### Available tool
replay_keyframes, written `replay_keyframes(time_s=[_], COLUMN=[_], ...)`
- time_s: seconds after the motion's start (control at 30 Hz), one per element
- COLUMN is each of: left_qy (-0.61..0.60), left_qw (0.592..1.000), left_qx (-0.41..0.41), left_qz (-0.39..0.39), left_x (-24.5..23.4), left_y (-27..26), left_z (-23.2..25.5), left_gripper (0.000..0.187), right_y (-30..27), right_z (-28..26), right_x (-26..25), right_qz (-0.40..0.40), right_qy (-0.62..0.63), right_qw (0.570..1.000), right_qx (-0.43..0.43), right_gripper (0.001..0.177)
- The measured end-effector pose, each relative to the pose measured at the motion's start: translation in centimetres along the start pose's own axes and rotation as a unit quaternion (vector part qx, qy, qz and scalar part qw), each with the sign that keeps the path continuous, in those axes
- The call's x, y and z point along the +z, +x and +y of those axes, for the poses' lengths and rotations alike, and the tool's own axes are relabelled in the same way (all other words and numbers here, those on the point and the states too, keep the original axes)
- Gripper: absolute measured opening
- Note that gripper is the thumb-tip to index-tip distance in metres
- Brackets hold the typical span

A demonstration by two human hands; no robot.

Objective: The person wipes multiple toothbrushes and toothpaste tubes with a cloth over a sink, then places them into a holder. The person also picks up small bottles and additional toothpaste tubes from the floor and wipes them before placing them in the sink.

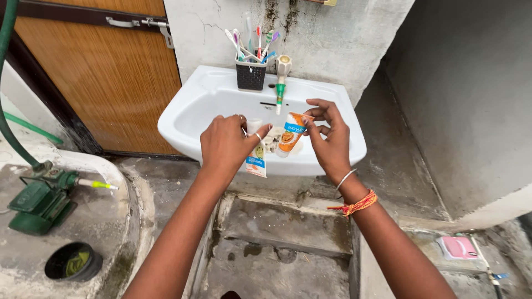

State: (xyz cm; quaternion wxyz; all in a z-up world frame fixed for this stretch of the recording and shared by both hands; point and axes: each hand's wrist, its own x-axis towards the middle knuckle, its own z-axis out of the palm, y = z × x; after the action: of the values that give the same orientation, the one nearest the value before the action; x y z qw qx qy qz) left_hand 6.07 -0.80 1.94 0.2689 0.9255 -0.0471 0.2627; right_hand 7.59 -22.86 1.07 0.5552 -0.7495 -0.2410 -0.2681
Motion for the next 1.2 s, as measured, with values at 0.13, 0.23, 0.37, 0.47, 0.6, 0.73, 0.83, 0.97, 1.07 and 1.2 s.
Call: replay_keyframes(time_s=[0.13, 0.23, 0.37, 0.47, 0.6, 0.73, 0.83, 0.97, 1.07, 1.2], left_qy=[0.071, 0.102, 0.119, 0.098, 0.082, -0.024, -0.050, -0.030, 0.029, 0.100], left_qw=[0.997, 0.994, 0.992, 0.983, 0.954, 0.891, 0.878, 0.850, 0.855, 0.877], left_qx=[0.017, 0.035, -0.002, -0.074, -0.113, -0.217, -0.233, -0.267, -0.258, -0.182], left_qz=[0.014, 0.030, -0.031, -0.134, -0.267, -0.398, -0.415, -0.454, -0.450, -0.433], left_x=[2.7, 5.7, 9.7, 12.1, 14.9, 17.5, 18.8, 21.4, 23.5, 26.7], left_y=[5.1, 7.9, 11.6, 14.2, 16.7, 18.3, 19.0, 19.4, 19.4, 18.2], left_z=[-2.2, -4.6, -8.1, -11.4, -15.5, -19.0, -20.9, -22.8, -25.0, -28.0], left_gripper=[0.062, 0.064, 0.068, 0.070, 0.065, 0.059, 0.056, 0.051, 0.047, 0.057], right_y=[3.8, 5.9, 9.9, 12.3, 15.0, 16.1, 15.9, 14.5, 13.3, 11.7], right_z=[2.8, 6.0, 12.1, 17.6, 24.4, 30.5, 34.2, 38.4, 40.4, 40.6], right_x=[0.8, 1.8, 4.3, 6.6, 9.6, 13.1, 15.5, 18.1, 19.9, 21.7], right_qz=[-0.016, -0.062, -0.148, -0.262, -0.366, -0.401, -0.418, -0.435, -0.443, -0.437], right_qy=[-0.008, -0.042, -0.102, -0.044, -0.012, 0.009, 0.029, 0.021, 0.032, -0.015], right_qw=[1.000, 0.997, 0.983, 0.954, 0.904, 0.883, 0.869, 0.850, 0.840, 0.848], right_qx=[0.015, 0.010, 0.033, 0.140, 0.219, 0.246, 0.263, 0.298, 0.310, 0.300], right_gripper=[0.030, 0.030, 0.027, 0.022, 0.019, 0.019, 0.019, 0.019, 0.018, 0.018])
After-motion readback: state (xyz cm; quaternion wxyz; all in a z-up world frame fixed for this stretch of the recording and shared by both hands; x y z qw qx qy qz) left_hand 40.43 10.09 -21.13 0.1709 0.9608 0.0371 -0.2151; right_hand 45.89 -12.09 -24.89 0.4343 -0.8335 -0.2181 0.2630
